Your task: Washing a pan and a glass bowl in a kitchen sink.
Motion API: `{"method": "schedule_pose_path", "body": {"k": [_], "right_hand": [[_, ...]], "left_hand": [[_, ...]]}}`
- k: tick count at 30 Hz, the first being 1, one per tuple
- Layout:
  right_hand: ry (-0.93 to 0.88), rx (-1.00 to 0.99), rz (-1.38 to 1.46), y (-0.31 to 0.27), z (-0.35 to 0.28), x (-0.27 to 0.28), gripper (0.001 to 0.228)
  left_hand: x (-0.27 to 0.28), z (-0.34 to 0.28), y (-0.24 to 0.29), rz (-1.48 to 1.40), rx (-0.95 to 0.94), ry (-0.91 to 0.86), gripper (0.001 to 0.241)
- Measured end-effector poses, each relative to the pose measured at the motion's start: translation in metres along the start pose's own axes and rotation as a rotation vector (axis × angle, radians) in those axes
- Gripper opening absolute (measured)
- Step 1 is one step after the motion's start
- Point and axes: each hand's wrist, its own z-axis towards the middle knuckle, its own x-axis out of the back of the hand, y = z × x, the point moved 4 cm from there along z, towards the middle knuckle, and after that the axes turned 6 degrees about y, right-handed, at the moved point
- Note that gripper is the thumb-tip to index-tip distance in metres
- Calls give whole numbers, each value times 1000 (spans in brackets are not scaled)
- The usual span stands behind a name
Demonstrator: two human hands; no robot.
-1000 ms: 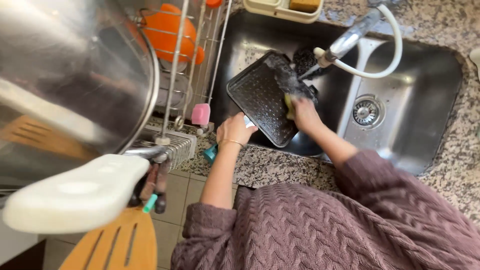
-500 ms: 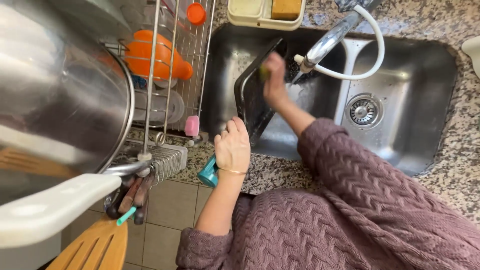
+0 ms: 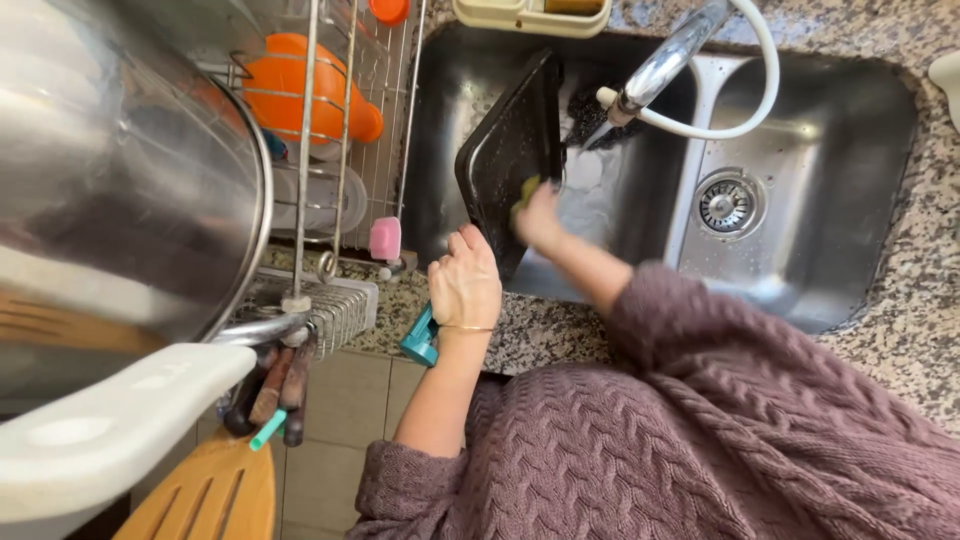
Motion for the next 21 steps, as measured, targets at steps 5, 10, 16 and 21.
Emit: {"method": "schedule_pose_path", "body": {"k": [5,10,16,21], "right_hand": [[-114,384,168,-52,-77,23,56],[239,304,282,-54,-1,25,40],[152,626,109,-53,-18,51,49],[162,561,356,-143,-28,102,43]], "left_hand": [[-5,2,-12,-99,38,-59,23],[-13,0,-7,-124,28,-59,28],[-30,-4,-5,-283,63,-107,37],[-44,4,-3,-361,68,-152,41]]}}
